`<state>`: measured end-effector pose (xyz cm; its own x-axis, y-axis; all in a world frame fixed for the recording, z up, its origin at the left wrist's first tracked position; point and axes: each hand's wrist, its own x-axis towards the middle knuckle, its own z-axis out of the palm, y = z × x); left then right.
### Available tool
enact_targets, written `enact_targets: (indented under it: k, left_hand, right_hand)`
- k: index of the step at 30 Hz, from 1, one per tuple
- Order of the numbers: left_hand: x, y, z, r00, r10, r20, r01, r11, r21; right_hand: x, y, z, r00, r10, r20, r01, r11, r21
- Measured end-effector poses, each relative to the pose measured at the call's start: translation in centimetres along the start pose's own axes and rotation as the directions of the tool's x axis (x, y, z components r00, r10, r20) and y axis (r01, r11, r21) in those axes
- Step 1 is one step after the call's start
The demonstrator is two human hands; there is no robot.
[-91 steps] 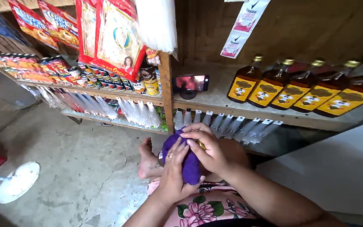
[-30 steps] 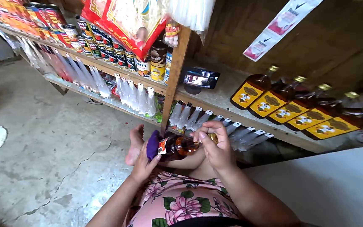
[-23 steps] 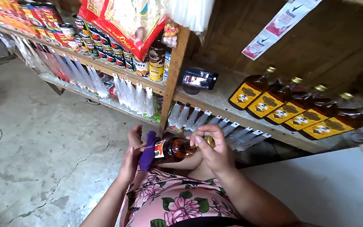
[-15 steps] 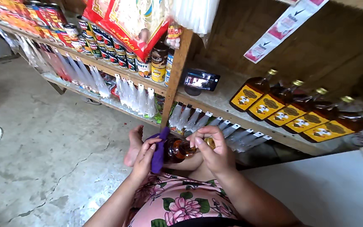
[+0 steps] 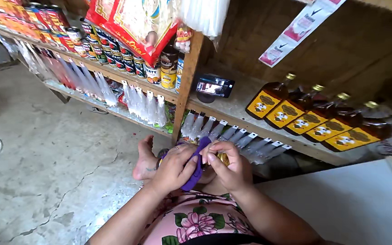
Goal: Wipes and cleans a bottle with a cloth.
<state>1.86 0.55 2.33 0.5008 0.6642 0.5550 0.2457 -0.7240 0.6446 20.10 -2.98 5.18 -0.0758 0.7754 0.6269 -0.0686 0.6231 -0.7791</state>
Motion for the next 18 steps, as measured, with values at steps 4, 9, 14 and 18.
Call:
enact_targets:
  k: [4, 9, 14, 18]
  left_hand:
    - [0.1, -1.8, -0.6, 0.997, -0.067, 0.047, 0.072, 0.992, -0.104]
    - [-0.5, -3.1, -1.0, 0.993, -0.112, 0.046, 0.119, 0.971, -0.207]
    - [-1.6, -3.8, -1.4, 0.976, -0.219, 0.003, 0.213, 0.946, -0.246]
    - [-2.9, -5.3, -1.4, 0.928, -0.372, 0.004, 0.351, 0.872, -0.341]
  right_hand:
    - [0.0, 0.1, 0.1, 0.999, -0.026, 0.026, 0.026, 1.0, 0.0]
    - [0.0, 0.2, 0.4, 0.994, -0.08, 0.08, 0.08, 0.997, 0.001]
    - [-0.1, 0.1, 0.7, 0.986, -0.109, 0.125, 0.109, 0.994, 0.004]
    - [0.0, 0.1, 0.8, 0.985, -0.113, 0.131, 0.114, 0.993, -0.004]
